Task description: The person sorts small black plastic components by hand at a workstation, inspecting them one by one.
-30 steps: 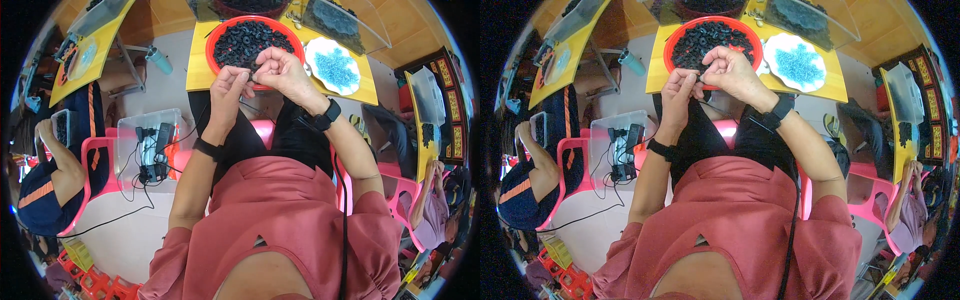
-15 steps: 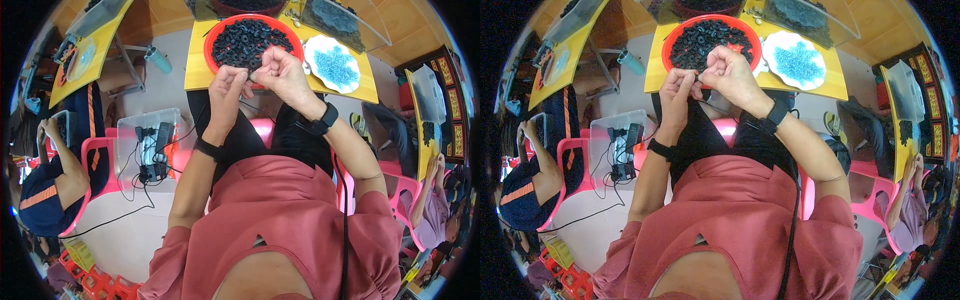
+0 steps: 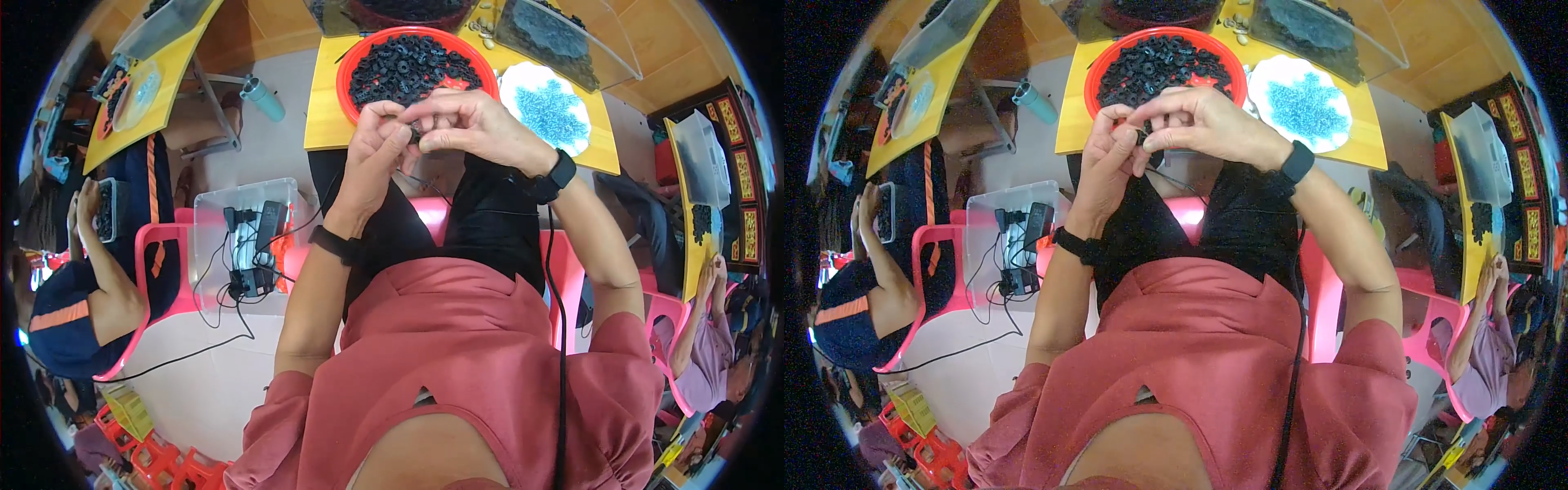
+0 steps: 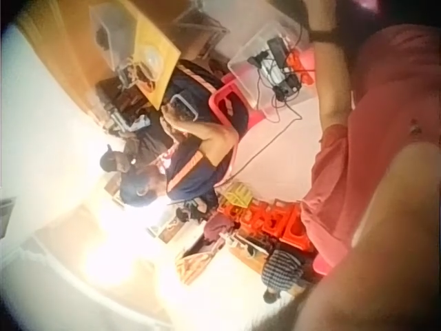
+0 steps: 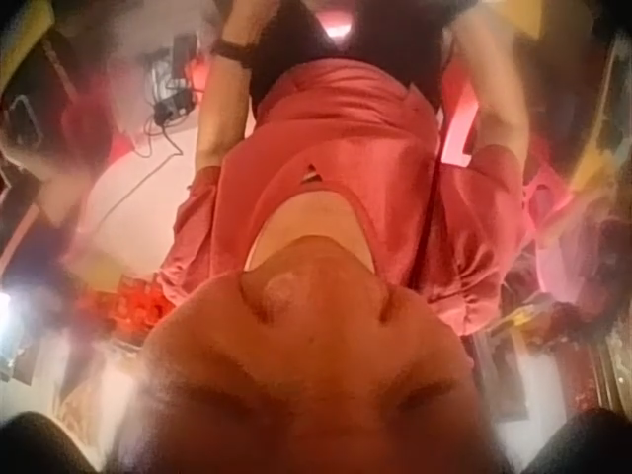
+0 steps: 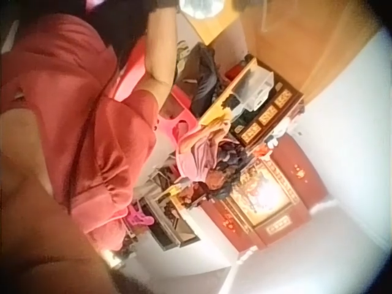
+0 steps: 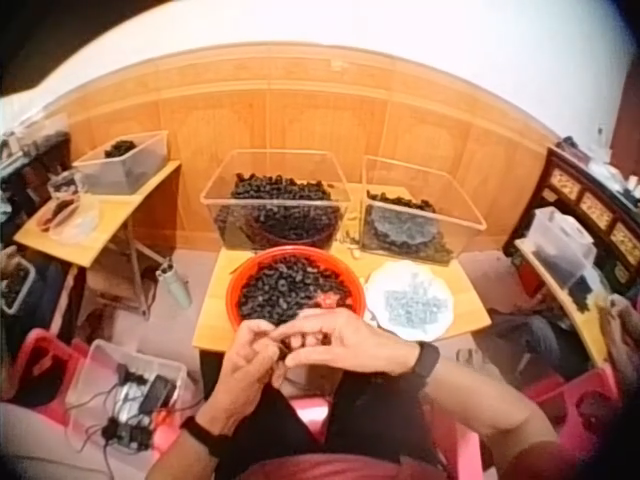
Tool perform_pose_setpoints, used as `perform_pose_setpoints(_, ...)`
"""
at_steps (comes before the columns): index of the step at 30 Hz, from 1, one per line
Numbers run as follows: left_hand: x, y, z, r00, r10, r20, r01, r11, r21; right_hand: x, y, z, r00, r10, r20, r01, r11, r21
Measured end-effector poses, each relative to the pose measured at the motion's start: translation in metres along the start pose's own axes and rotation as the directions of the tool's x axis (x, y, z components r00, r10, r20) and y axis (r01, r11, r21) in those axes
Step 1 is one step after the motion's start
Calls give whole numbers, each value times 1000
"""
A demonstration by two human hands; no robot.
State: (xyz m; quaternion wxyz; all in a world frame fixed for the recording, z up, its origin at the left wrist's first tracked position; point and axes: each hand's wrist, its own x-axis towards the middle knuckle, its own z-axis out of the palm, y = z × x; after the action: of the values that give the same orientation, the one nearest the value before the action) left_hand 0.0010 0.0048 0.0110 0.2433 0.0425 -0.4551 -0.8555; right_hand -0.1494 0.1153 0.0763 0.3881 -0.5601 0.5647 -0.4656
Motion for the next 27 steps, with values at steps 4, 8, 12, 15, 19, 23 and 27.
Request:
perform_pose_setpoints(4, -4, 5, 5, 993, -65, 96, 69, 997, -37, -3, -17, -2, 978, -128, 161, 178, 921, -346)
perform_pose_setpoints(8, -7, 8, 8, 984, -88, 157, 98, 994, -56, -9, -30, 1, 973, -110, 205, 180, 912, -368)
perform_pose_setpoints(12, -7, 7, 8, 975, -91, 201, 113, 988, -101, -14, -30, 5, 976, -142, 166, 197, 901, -386)
perform_pose_setpoints(15, -8, 8, 6, 967, -98, 237, 131, 983, -126, -17, -35, 8, 982, -126, 143, 174, 896, -408)
perform_pose_setpoints(19, -6, 3, 7, 968, -97, 229, 120, 989, -88, -15, -19, 11, 958, -271, 93, 282, 839, -466)
perform_pose_setpoints(23, -7, 4, 11, 983, -101, 150, 116, 989, -94, -14, -21, 13, 966, -256, 30, 239, 845, -479)
perform_pose_setpoints(27, -5, 3, 10, 996, -70, 60, 75, 994, -83, -18, -28, 11, 991, -134, -22, 113, 902, -418)
